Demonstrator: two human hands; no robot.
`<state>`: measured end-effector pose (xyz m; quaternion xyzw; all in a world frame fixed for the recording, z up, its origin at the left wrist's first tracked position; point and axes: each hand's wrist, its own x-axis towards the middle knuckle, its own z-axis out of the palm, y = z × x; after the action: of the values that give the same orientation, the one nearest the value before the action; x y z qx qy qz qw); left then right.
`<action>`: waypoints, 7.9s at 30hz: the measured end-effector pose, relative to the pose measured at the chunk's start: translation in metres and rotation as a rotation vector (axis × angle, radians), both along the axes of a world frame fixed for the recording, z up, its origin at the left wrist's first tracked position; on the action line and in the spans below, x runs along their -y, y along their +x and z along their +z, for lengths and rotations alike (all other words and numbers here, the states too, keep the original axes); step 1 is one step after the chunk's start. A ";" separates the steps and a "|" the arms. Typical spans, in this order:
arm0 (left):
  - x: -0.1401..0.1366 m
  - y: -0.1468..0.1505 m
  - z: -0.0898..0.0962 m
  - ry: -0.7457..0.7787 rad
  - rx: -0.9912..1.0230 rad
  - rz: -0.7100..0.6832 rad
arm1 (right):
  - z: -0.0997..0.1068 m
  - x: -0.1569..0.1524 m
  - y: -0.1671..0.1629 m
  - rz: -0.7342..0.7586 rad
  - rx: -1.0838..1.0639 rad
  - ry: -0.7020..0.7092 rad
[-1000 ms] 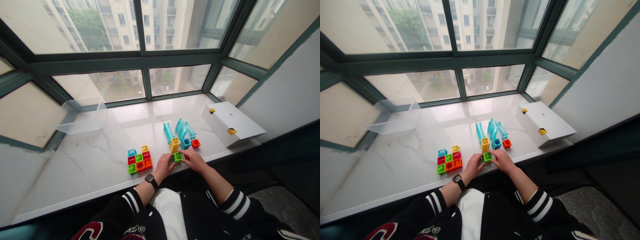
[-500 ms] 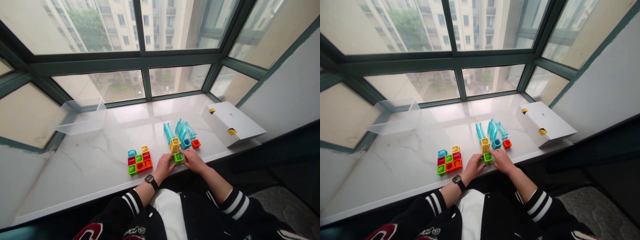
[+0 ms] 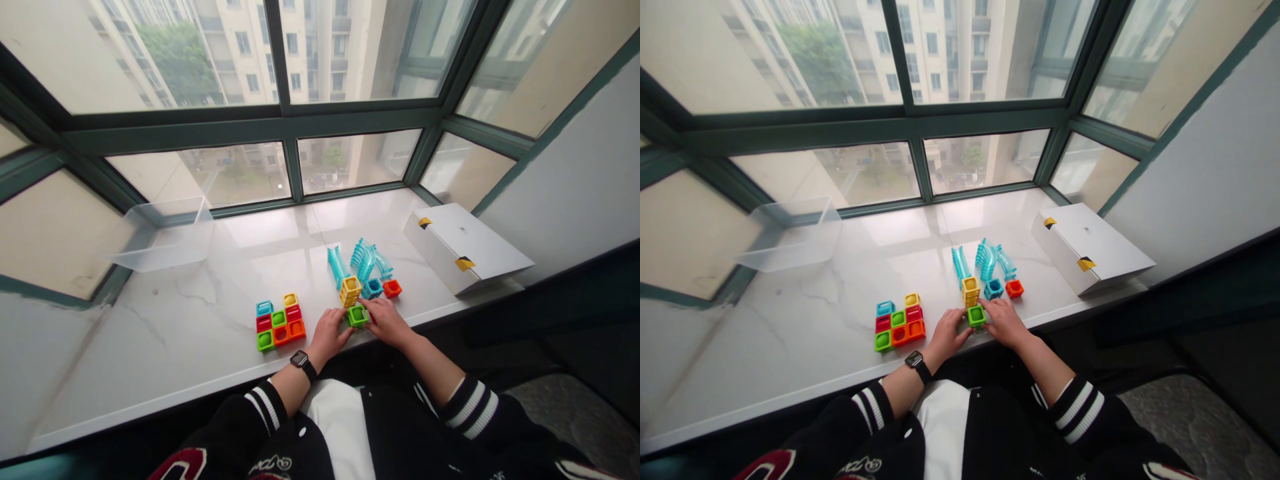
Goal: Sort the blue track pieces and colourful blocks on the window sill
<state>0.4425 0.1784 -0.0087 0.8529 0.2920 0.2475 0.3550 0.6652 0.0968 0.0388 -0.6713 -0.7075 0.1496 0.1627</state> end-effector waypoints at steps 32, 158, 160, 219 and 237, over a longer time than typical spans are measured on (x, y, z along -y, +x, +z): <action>0.002 0.000 0.003 -0.002 -0.014 0.025 | 0.031 0.023 0.015 0.017 -0.099 0.132; 0.000 -0.110 0.108 -0.587 0.590 0.115 | 0.079 -0.020 -0.123 0.082 -1.170 -0.065; 0.004 -0.106 0.111 -0.506 0.628 0.145 | 0.083 -0.018 -0.124 0.100 -1.112 0.018; -0.042 -0.104 0.029 0.488 -0.322 0.310 | -0.038 -0.011 0.082 -0.669 -0.538 0.353; -0.042 -0.103 0.029 0.466 -0.306 0.316 | -0.054 -0.016 0.092 -0.618 -0.605 0.305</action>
<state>0.3390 0.2209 0.0205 0.8827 0.4062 0.2286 0.0596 0.7575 0.1132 -0.0150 -0.7453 -0.4086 0.1777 0.4960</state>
